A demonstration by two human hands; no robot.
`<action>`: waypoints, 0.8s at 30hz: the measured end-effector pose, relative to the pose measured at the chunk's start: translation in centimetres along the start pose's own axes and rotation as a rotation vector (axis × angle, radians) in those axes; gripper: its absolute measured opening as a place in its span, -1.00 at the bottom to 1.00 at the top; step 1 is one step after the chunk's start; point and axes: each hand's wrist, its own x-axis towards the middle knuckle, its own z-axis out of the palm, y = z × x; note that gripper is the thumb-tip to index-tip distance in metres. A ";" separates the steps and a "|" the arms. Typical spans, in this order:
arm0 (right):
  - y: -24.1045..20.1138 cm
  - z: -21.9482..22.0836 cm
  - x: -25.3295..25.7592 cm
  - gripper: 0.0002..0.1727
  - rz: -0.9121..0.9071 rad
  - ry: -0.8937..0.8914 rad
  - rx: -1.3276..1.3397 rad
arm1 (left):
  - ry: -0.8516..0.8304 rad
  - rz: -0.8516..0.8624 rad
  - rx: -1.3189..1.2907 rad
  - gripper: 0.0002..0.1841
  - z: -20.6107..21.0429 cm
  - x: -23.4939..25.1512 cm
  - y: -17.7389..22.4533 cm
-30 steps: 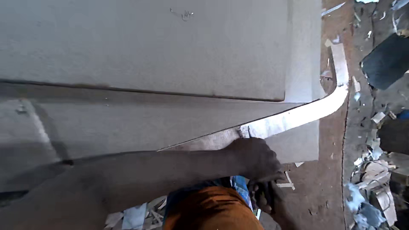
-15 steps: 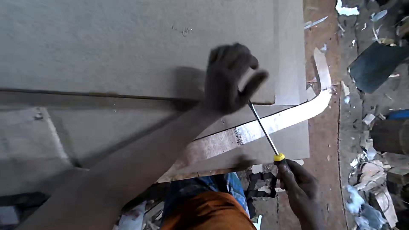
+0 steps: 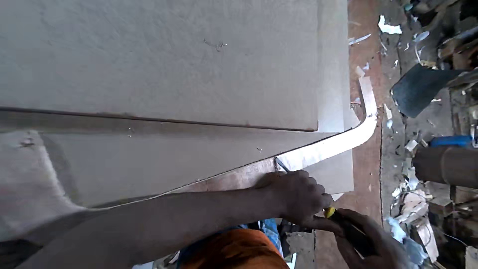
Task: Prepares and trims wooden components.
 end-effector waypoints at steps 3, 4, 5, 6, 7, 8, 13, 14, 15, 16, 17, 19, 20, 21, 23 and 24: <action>-0.5 -1.8 0.4 -0.61 -0.033 -0.042 -0.086 | 0.052 0.053 -0.013 -0.40 0.2 0.0 0.0; -1.0 -2.5 0.5 -0.63 -0.030 -0.064 -0.099 | 0.068 0.068 -0.032 -0.41 0.1 -0.1 0.1; -1.7 -3.0 0.7 -0.65 -0.025 -0.083 -0.114 | 0.082 0.077 -0.046 -0.41 0.2 0.0 0.2; -2.6 -3.5 1.0 -0.68 -0.014 -0.090 -0.121 | 0.090 0.080 -0.056 -0.40 0.2 0.0 0.2; -3.7 -3.8 1.4 -0.71 -0.002 -0.088 -0.123 | 0.095 0.081 -0.064 -0.41 0.1 0.0 0.2; -4.2 -4.0 1.7 -0.72 0.004 -0.086 -0.129 | 0.097 0.077 -0.067 -0.42 0.1 0.0 0.2; -3.7 -4.2 2.5 -0.72 -0.073 -0.069 -0.153 | 0.137 0.051 -0.067 -0.39 -0.2 0.2 -0.2; -4.3 -4.5 2.9 -0.73 -0.081 -0.073 -0.156 | 0.153 0.047 -0.082 -0.40 -0.2 0.2 -0.2; -4.4 -4.8 3.0 -0.73 -0.085 -0.091 -0.168 | 0.176 0.049 -0.095 -0.40 -0.1 0.2 -0.2; -4.2 -5.0 3.1 -0.73 -0.091 -0.106 -0.175 | 0.201 0.055 -0.106 -0.41 0.0 0.2 -0.3; -3.7 -5.3 3.1 -0.72 -0.091 -0.130 -0.185 | 0.213 0.059 -0.120 -0.42 0.0 0.3 -0.4; -4.7 -5.8 3.7 -0.73 -0.077 -0.153 -0.186 | 0.249 0.057 -0.158 -0.43 0.0 0.4 -0.5; -4.8 -6.0 4.0 -0.72 -0.083 -0.165 -0.187 | 0.264 0.053 -0.187 -0.43 0.1 0.4 -0.5; -4.2 -6.1 4.1 -0.71 -0.108 -0.178 -0.188 | 0.278 0.049 -0.222 -0.43 0.1 0.5 -0.6; -2.5 -6.6 4.4 -0.67 -0.156 -0.238 -0.219 | 0.297 0.031 -0.274 -0.43 0.1 0.7 -0.7; -2.4 -7.1 4.9 -0.66 -0.171 -0.283 -0.246 | 0.308 0.023 -0.301 -0.43 0.0 0.7 -0.7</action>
